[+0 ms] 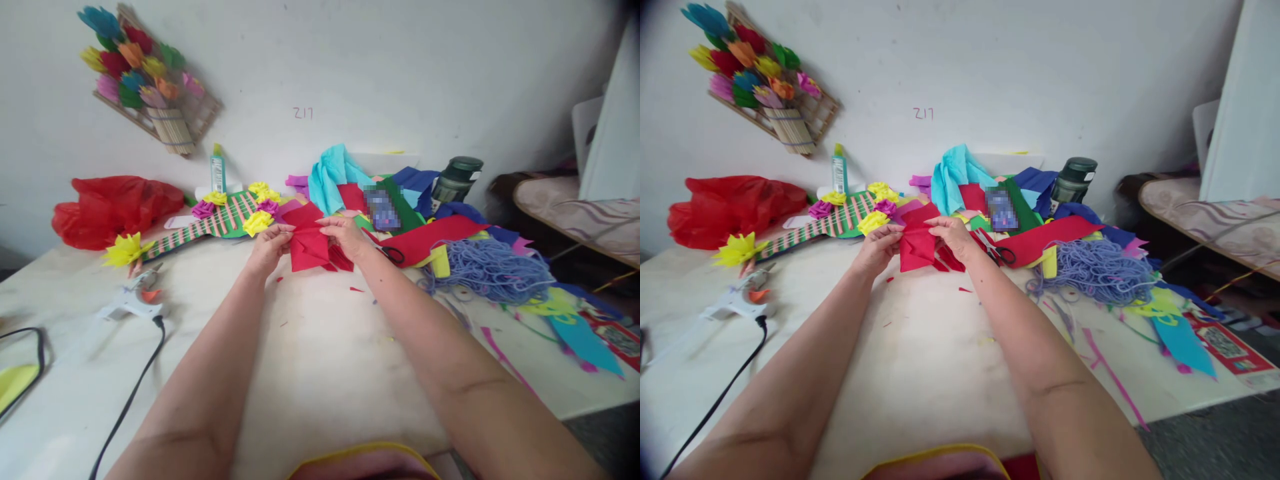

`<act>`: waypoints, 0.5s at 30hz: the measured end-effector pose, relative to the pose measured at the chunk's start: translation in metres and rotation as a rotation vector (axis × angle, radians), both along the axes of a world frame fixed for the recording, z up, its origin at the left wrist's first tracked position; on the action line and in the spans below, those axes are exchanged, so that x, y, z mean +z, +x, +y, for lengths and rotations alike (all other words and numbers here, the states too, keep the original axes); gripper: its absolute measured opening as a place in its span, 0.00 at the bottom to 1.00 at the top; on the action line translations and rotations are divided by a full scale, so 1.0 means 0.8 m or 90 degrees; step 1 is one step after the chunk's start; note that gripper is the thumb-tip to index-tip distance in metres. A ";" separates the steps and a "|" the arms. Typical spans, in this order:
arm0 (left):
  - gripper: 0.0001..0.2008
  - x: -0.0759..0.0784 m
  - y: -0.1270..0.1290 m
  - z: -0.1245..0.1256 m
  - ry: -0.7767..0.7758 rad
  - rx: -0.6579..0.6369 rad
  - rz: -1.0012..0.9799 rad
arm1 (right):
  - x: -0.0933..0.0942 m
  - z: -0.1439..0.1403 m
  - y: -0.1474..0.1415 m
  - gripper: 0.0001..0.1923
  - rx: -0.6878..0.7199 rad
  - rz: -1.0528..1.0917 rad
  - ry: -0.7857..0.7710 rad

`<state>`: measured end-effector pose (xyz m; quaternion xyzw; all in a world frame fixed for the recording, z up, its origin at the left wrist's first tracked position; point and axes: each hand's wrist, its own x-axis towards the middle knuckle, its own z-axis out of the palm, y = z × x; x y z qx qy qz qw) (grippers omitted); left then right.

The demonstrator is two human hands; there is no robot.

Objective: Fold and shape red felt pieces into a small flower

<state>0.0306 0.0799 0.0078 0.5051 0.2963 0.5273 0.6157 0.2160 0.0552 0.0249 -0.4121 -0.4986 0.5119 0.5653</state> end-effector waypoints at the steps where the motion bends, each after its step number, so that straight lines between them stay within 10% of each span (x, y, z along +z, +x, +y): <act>1: 0.12 0.000 0.000 0.000 -0.001 0.000 0.000 | 0.000 0.000 0.000 0.11 -0.003 -0.002 0.001; 15: 0.11 -0.003 -0.004 0.002 -0.004 -0.043 -0.003 | -0.005 0.002 0.003 0.09 0.044 -0.013 0.024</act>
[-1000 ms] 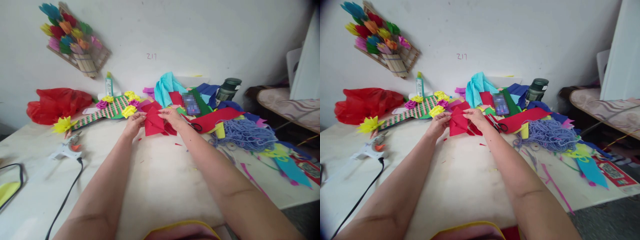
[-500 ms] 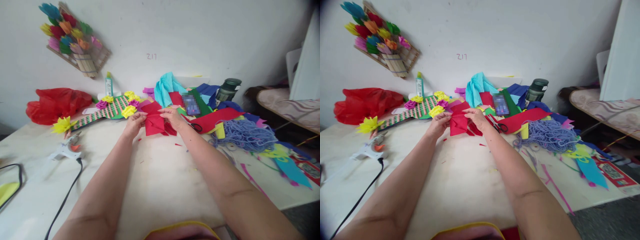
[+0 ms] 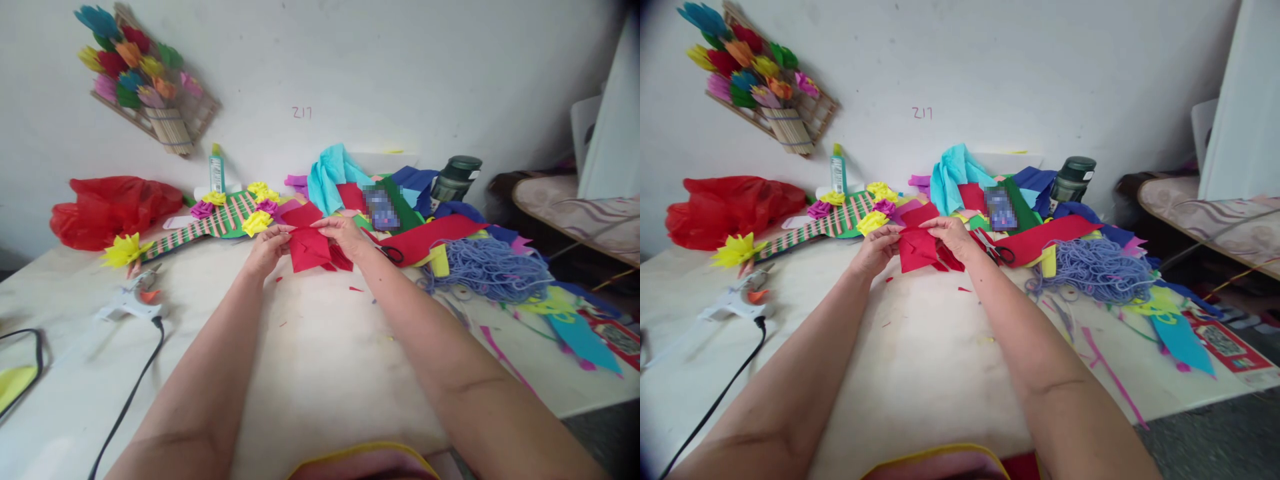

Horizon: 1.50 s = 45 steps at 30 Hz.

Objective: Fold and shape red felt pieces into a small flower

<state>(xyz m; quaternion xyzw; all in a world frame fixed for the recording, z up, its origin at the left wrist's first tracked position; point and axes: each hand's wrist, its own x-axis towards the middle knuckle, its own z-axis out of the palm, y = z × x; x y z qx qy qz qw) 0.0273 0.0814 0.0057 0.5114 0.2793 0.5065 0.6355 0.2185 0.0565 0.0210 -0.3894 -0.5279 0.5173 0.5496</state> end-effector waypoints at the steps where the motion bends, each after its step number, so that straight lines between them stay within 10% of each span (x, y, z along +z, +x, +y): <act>1: 0.11 0.000 0.000 0.000 0.004 0.000 0.001 | 0.001 0.000 0.000 0.09 0.002 -0.007 0.003; 45: 0.18 0.005 0.008 -0.006 -0.006 0.040 0.051 | -0.009 0.008 -0.011 0.15 -0.101 -0.121 0.119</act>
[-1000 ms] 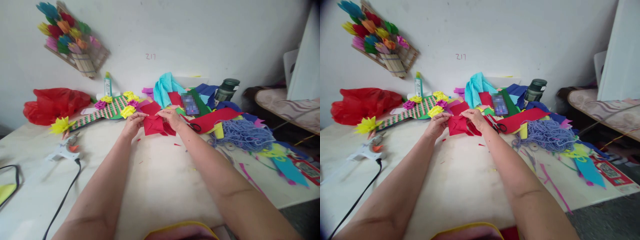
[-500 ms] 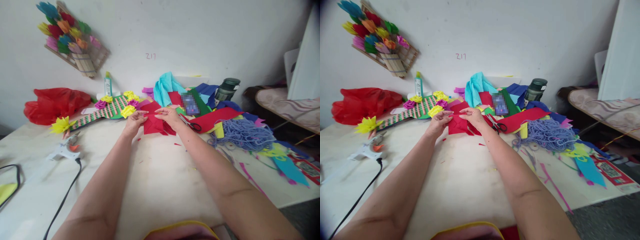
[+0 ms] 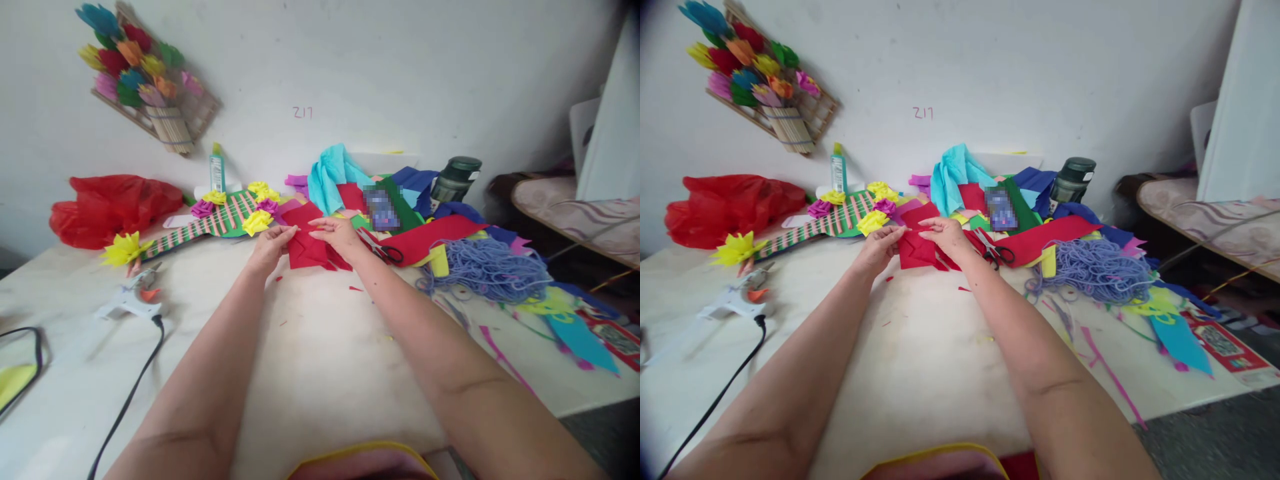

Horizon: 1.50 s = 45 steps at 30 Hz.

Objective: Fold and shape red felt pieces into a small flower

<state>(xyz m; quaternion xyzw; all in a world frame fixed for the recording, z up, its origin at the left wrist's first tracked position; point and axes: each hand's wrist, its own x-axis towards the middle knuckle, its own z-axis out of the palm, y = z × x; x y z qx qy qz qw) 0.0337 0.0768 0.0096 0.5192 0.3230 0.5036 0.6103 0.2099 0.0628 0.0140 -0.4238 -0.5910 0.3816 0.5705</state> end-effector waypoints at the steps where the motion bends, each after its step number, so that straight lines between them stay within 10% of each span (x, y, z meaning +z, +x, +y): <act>1: 0.18 0.001 0.001 -0.001 -0.005 0.007 0.006 | -0.002 0.001 0.000 0.15 0.001 -0.001 0.007; 45: 0.16 -0.009 0.002 0.007 0.057 -0.024 0.048 | -0.008 0.004 0.002 0.16 0.022 -0.066 -0.095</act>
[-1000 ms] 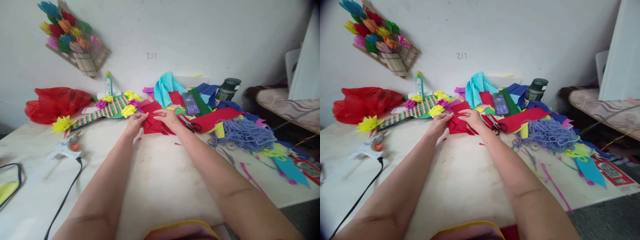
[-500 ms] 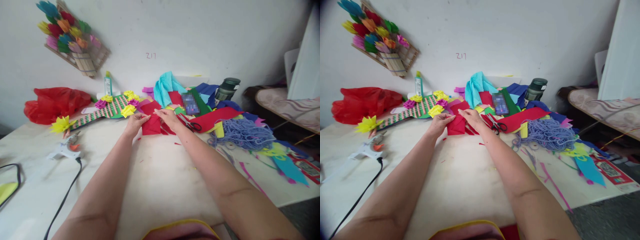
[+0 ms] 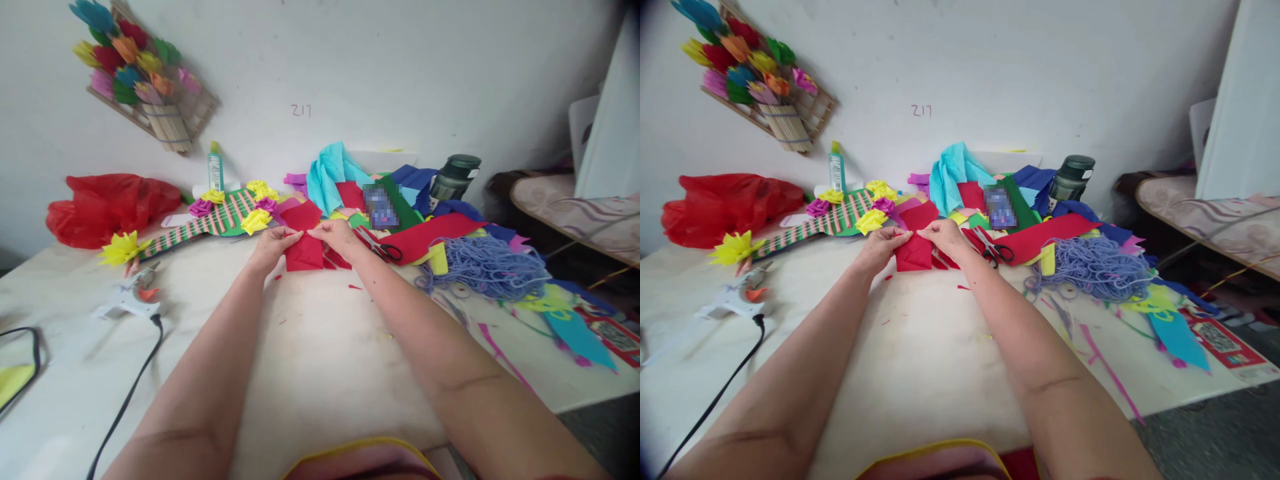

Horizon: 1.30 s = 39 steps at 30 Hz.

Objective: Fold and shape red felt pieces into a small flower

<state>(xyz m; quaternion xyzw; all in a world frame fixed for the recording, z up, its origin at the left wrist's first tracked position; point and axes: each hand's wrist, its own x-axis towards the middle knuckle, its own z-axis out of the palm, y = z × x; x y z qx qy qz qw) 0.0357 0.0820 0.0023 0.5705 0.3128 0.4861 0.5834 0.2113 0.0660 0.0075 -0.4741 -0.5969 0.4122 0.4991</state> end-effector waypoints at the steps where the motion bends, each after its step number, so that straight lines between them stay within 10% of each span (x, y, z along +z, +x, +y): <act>1: 0.16 0.001 0.000 -0.001 -0.006 -0.004 0.000 | 0.000 0.000 0.000 0.16 -0.005 -0.004 0.002; 39: 0.20 0.009 -0.002 -0.005 -0.014 0.012 0.012 | 0.009 -0.009 -0.004 0.17 -0.009 -0.008 0.083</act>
